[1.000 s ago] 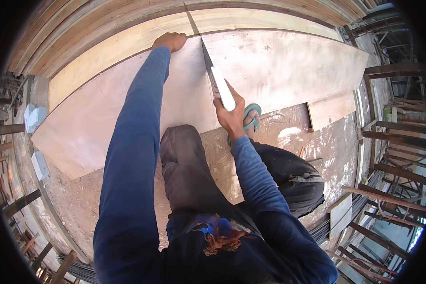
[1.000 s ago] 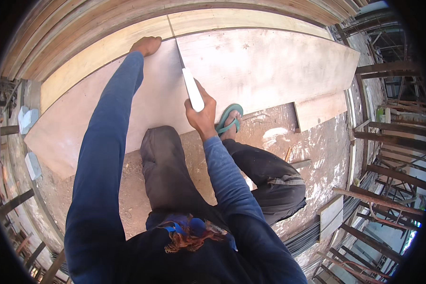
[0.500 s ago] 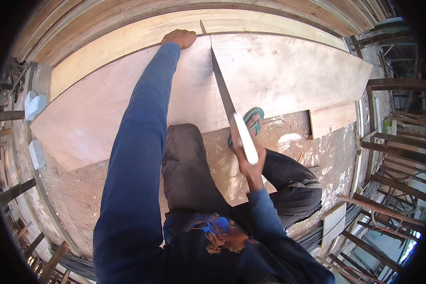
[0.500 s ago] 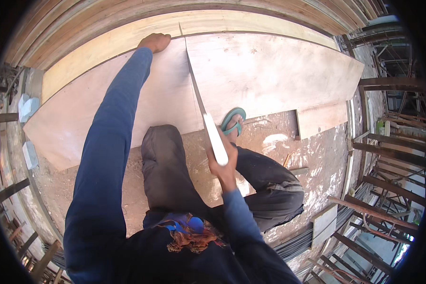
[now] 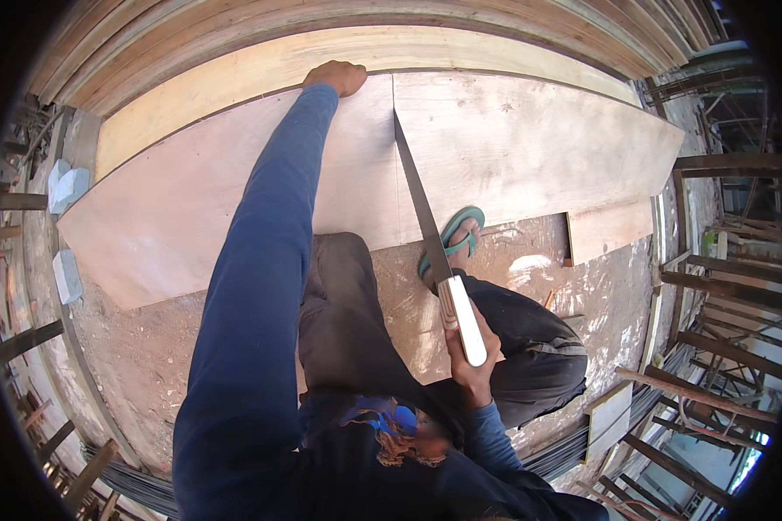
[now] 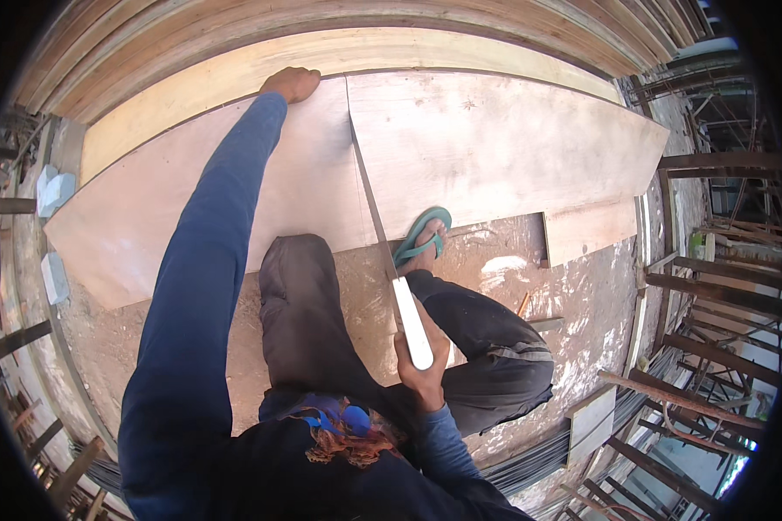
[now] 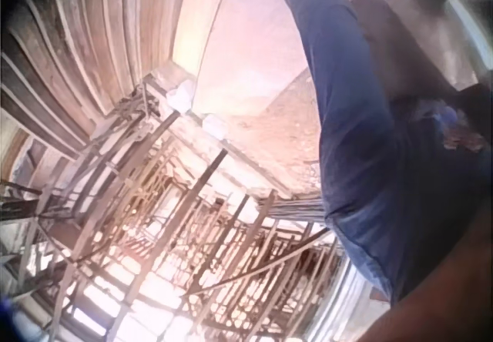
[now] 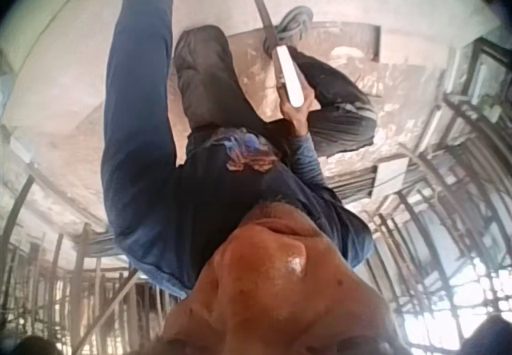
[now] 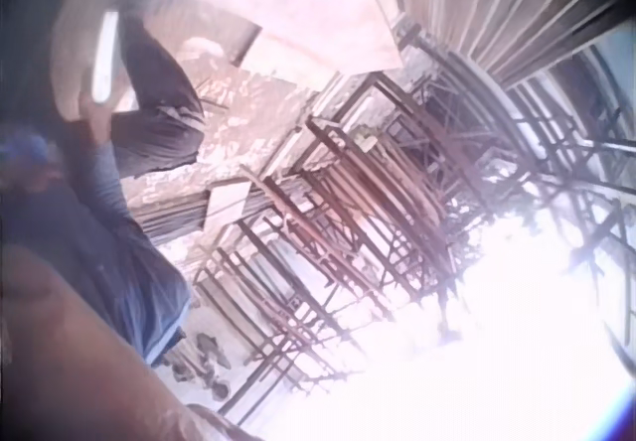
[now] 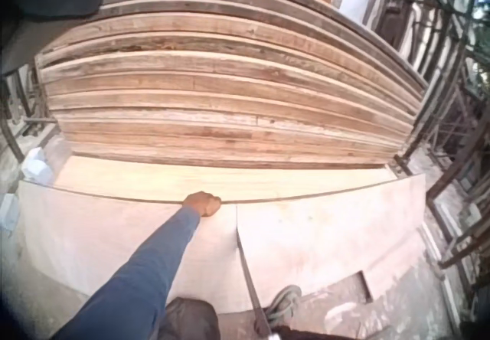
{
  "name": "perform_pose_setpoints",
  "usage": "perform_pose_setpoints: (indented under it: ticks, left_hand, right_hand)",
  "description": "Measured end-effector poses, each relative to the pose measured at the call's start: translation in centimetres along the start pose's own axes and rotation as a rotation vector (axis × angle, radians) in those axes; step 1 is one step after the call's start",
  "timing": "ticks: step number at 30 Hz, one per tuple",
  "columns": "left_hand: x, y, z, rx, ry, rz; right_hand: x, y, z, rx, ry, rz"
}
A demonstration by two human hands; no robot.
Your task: The person marks a line on a sheet of plywood using a square and a pencil, then saws through the wood using a hand saw while holding it in place by hand.
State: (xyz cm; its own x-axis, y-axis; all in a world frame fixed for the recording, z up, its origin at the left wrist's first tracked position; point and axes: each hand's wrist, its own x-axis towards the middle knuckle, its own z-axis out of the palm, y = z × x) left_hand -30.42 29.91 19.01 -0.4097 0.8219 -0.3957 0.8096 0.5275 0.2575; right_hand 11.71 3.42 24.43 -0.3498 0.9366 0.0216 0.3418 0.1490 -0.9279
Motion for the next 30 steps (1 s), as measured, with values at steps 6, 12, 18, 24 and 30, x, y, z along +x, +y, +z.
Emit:
perform_pose_setpoints:
  ticks: [6, 12, 18, 24, 30]
  left_hand:
    - [-0.9, 2.8, -0.4, 0.024, -0.003, 0.097]
    - [-0.5, -0.2, 0.0, -0.032, -0.028, 0.030]
    - [-0.5, -0.1, -1.1, -0.017, 0.037, 0.046]
    - [-1.2, 1.8, -0.5, 0.030, -0.021, 0.142]
    - [-0.7, -0.5, -0.3, -0.041, 0.023, 0.032]
  right_hand:
    - [19.3, 1.5, 7.7, 0.110, 0.064, -0.022]
    - [-2.2, -0.1, 0.4, -0.041, 0.010, 0.059]
    - [3.4, 0.3, 1.4, 0.053, 0.014, -0.017]
    - [17.1, 2.7, 7.7, 0.117, 0.069, 0.006]
    - [-3.2, -1.6, -0.3, -0.017, 0.016, 0.087]
